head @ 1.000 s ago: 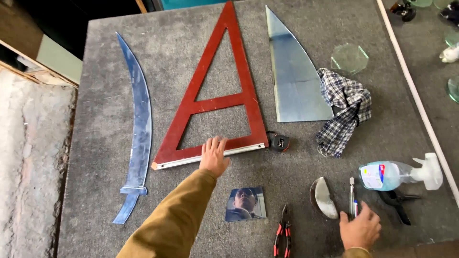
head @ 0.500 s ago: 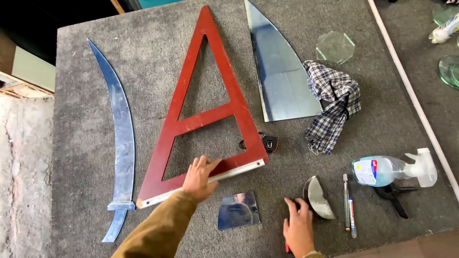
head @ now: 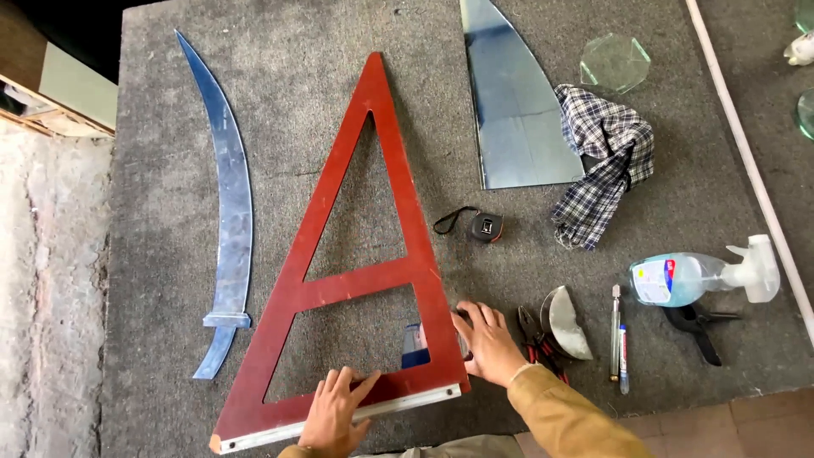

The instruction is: Shaping a piece of glass into a curved blade by marking, scoring with a glass cutter, and snapping off excess pieces with pliers.

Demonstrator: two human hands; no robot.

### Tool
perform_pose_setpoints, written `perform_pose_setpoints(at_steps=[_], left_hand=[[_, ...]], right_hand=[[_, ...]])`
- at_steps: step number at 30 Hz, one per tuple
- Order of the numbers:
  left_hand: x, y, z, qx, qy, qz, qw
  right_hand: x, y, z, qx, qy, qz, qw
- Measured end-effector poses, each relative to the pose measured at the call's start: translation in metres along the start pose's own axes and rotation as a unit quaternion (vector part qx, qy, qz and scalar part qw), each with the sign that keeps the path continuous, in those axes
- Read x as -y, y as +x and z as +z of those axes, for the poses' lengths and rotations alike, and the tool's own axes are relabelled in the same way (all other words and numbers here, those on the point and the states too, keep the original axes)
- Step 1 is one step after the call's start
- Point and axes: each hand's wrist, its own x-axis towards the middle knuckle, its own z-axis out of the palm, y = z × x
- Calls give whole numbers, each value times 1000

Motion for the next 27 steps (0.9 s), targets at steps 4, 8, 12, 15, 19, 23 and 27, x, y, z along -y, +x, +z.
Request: perform_pose_setpoints(at_steps=[4, 8, 12, 15, 19, 23, 27], left_hand=[[3, -3, 66, 71, 49, 6, 996], [-10, 1, 96, 29, 37, -1, 999], [-19, 10, 95, 11, 69, 1, 998], [-26, 17, 83, 36, 69, -17, 997], [-30, 24, 85, 14, 81, -30, 996], [-65, 38, 50, 25, 111, -64, 991], [-93, 91, 61, -420, 284, 29, 861]], right_hand=[[3, -31, -10, 50, 12, 48, 998], [1, -51, -10, 74, 47, 98, 991], [-5, -47, -11, 81, 36, 93, 992], [-7, -45, -14, 82, 36, 91, 992], [-9, -44, -16, 91, 29, 82, 992], [-10, -43, -19, 95, 34, 84, 991], [-8, -46, -19, 82, 24, 79, 993]])
